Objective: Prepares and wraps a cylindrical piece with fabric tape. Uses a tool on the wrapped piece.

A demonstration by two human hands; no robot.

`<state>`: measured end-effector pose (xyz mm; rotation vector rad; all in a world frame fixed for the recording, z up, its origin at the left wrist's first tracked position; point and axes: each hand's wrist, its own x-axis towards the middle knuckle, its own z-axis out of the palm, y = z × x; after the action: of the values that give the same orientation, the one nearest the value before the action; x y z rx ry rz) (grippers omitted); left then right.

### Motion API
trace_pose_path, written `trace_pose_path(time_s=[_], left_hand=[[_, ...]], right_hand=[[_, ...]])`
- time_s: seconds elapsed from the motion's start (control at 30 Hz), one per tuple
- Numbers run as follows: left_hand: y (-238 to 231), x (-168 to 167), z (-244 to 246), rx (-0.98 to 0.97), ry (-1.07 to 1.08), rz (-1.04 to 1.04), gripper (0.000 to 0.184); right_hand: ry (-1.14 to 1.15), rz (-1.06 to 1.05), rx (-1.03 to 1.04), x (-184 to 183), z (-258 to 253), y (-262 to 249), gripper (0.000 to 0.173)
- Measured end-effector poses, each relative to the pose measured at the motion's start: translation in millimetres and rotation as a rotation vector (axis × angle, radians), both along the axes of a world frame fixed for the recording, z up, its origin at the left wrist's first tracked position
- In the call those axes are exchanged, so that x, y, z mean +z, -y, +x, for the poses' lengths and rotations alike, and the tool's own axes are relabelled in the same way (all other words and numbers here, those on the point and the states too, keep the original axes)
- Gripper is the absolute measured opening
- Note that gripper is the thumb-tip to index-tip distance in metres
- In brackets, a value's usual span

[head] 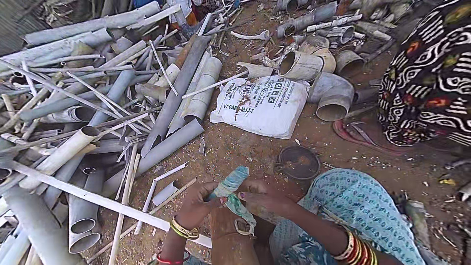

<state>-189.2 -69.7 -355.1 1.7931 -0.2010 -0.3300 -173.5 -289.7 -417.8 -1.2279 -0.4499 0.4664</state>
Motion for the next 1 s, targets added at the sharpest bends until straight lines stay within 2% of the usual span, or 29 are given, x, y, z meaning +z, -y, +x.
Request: trace_pose_path(time_s=[0.1,0.17,0.27,0.43,0.5,0.57,0.63,0.7,0.8,0.9,1.0], left_hand=[[5,-8,3,-0.061,-0.04,0.02,0.02],[8,-8,4,-0.055,-0.081,0.037,0.023],[13,-8,3,-0.007,-0.071,0.044,0.025],[18,-20,3,0.066,0.137,0.047,0.025],[25,-27,1,0.111,0.248,0.182,0.028],[35,-31,-4,0.173,0.365,0.427,0.033],[46,-35,-8,0.181,0.567,0.62,0.036],[52,-43,-8,0.155,0.746,0.725,0.044],[58,-43,-11,0.109,0.733,0.757,0.05],[61,-39,-12,0.107,0.753,0.853,0.048],[61,-35,-11,0.087,0.667,0.776,0.054]], right_hand=[[-0.168,0.195,0.04,-11,-4,-9,0.017],[-0.204,0.166,0.032,-14,-4,-10,0.016],[-0.162,0.054,-0.081,-7,-4,-6,0.014],[-0.039,0.107,-0.186,-5,-6,-8,0.013],[-0.055,0.126,-0.22,-6,-7,-10,0.013],[-0.055,0.115,-0.267,-9,-6,-9,0.013],[-0.084,0.082,-0.315,-8,-8,-7,0.013],[-0.106,0.054,-0.35,-3,-9,-5,0.015],[-0.087,0.004,-0.386,1,-7,-3,0.011],[-0.077,-0.019,-0.402,3,-8,-3,0.013],[-0.035,-0.046,-0.439,4,-8,-5,0.009]])
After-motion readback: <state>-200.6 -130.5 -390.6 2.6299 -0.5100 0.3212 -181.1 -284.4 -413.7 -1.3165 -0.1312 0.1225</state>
